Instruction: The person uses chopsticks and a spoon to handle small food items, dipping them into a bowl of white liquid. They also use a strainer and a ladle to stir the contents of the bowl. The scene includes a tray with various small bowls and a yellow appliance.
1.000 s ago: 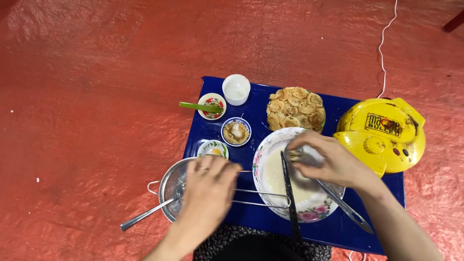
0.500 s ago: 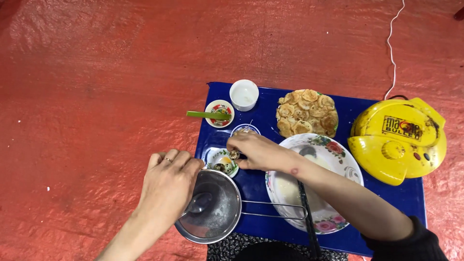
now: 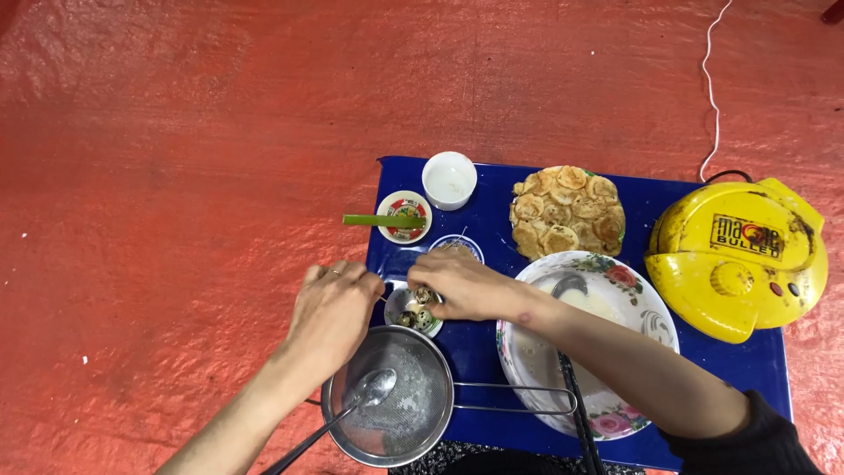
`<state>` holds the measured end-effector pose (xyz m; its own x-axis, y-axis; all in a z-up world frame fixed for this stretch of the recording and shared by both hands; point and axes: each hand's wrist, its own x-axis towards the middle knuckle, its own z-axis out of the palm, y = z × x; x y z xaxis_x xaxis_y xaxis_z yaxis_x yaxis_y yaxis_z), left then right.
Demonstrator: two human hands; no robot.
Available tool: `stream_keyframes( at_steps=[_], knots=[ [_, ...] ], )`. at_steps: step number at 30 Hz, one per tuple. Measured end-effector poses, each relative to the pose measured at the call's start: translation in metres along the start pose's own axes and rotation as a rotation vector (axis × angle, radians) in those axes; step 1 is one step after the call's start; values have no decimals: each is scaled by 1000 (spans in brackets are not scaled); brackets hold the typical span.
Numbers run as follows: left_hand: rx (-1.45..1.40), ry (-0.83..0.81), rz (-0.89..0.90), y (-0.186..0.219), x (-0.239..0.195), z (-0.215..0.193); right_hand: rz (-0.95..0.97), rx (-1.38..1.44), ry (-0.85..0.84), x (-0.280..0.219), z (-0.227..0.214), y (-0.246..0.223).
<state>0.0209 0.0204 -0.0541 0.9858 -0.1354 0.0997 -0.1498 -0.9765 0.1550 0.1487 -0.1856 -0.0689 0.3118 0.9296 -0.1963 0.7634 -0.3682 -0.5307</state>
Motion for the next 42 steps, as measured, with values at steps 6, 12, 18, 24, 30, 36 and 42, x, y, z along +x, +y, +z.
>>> stream_keyframes(
  at_steps=[6, 12, 18, 24, 30, 36, 42],
  knots=[
    [26, -89, -53, -10, 1, -6, -68, -158, -85, 14, 12, 3],
    [-25, -126, -116, -9, 8, -20, -123, -271, -117, 21, 14, 2],
    [-54, -169, -102, -10, 13, -18, -192, -307, -61, 24, 29, 12],
    [-59, -182, -91, -7, 16, -19, -194, -342, -36, 27, 40, 14],
    [-62, -172, -88, -5, 16, -19, -311, -458, 224, 32, 66, 31],
    [-91, -163, -96, -2, 18, -25, -323, -431, 272, 26, 63, 29],
    [-127, -144, -91, -3, 19, -19, -248, -373, 98, 25, 53, 23]
  ],
)
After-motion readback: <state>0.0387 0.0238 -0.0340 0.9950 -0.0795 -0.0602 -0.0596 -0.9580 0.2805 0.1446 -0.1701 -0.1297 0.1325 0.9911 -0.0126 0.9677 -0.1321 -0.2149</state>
